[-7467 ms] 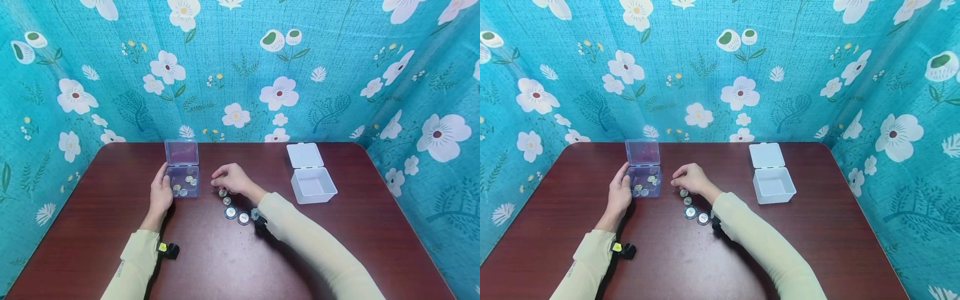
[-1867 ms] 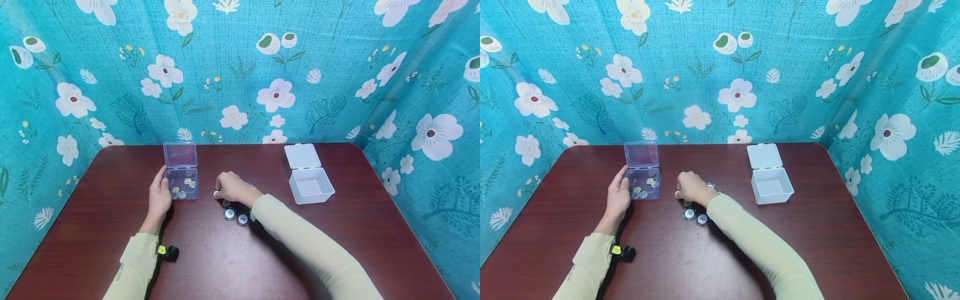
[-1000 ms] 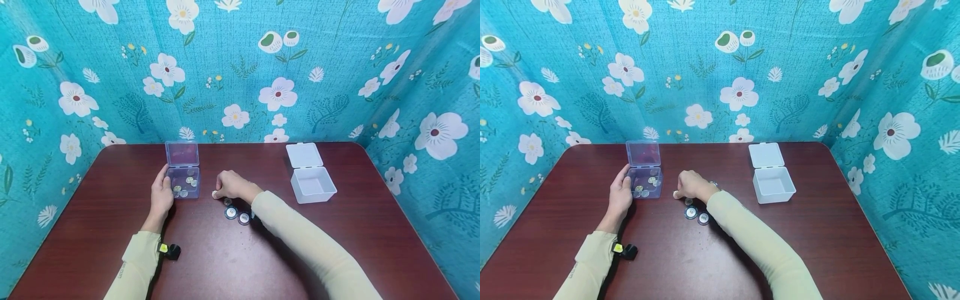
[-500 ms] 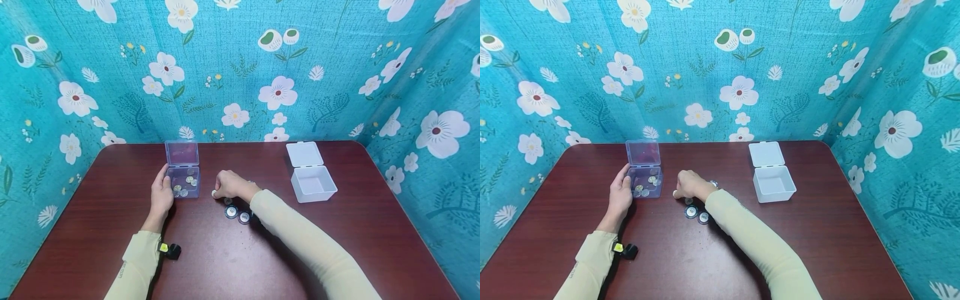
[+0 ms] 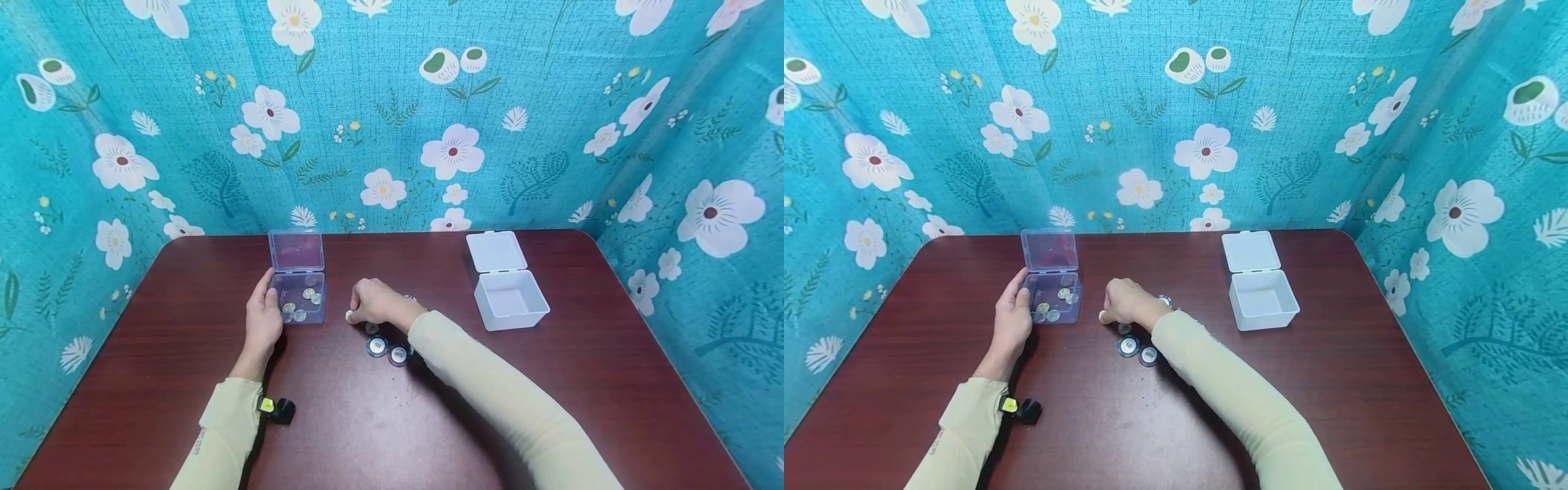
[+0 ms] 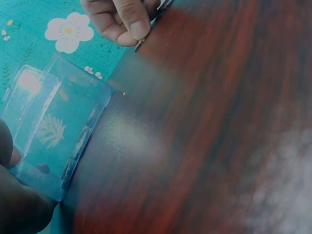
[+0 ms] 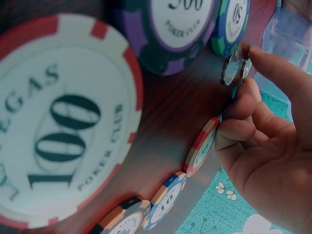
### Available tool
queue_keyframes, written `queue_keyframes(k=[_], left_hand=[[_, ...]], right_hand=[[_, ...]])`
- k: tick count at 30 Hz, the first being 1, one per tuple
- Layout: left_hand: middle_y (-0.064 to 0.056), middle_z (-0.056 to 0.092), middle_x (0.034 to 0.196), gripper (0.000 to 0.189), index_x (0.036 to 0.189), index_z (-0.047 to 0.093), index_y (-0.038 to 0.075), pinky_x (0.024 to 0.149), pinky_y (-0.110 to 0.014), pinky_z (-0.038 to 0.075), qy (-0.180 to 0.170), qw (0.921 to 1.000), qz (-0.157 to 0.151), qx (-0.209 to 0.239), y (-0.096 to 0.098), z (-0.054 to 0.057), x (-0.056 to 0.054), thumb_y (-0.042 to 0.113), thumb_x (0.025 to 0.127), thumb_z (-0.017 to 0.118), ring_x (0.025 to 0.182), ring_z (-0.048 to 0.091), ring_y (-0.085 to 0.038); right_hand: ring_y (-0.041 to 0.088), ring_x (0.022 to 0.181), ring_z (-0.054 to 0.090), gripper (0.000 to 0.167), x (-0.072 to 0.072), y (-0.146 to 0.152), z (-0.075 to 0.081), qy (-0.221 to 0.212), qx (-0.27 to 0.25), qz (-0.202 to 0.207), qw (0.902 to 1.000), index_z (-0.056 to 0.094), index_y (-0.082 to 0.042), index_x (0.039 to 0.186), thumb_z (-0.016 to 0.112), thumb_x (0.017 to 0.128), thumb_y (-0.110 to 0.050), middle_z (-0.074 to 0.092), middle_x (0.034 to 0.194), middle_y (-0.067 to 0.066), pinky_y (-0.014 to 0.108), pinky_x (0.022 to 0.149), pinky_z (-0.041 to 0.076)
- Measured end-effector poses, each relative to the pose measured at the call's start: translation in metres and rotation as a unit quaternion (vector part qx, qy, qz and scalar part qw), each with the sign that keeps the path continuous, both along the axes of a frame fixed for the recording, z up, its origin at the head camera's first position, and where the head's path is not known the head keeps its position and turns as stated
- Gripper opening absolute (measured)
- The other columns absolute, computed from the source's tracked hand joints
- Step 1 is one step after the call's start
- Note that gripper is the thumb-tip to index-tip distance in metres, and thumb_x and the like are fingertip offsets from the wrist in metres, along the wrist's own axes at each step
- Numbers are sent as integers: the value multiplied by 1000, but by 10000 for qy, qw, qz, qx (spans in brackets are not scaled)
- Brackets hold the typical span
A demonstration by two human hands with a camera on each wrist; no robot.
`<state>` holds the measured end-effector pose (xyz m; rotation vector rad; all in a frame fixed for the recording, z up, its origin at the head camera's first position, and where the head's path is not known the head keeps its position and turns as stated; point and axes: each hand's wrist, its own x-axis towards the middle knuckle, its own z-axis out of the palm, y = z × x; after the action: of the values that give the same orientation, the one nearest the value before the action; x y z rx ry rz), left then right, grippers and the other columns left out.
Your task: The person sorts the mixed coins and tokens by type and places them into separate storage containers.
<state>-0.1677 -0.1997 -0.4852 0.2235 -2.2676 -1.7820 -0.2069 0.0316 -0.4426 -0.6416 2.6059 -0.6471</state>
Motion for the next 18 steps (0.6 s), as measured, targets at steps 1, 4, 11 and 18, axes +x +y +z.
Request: queue_keyframes(k=[1,4,11,18], left_hand=[[-17,36,158,48,157,31,3,118,-42,27,-4,10000,5,-12,0,0,0,5,109,31,144,33,-27],[-18,38,156,48,156,33,3,118,-41,27,17,10000,30,23,0,-1,0,3,109,31,143,35,-26],[-18,38,156,48,156,33,3,118,-41,28,5,10000,28,9,1,0,0,3,108,32,143,35,-26],[-18,39,156,48,156,33,4,118,-42,28,-6,10000,48,66,1,1,0,5,109,32,143,35,-27]], right_hand=[[14,72,59,21,0,0,0,2,2,5,10000,67,-14,77,81,87,-27,63,77,-3,26,69,50],[13,71,59,21,-1,0,-1,7,-7,21,10000,68,-15,74,80,88,-27,64,74,-5,27,70,50],[13,73,59,19,0,0,-1,70,-72,126,9999,69,-15,74,77,90,-22,64,73,-5,27,74,50],[14,77,59,19,0,-2,-2,149,8,41,9999,66,-17,80,80,88,-27,63,78,-6,27,76,49]])
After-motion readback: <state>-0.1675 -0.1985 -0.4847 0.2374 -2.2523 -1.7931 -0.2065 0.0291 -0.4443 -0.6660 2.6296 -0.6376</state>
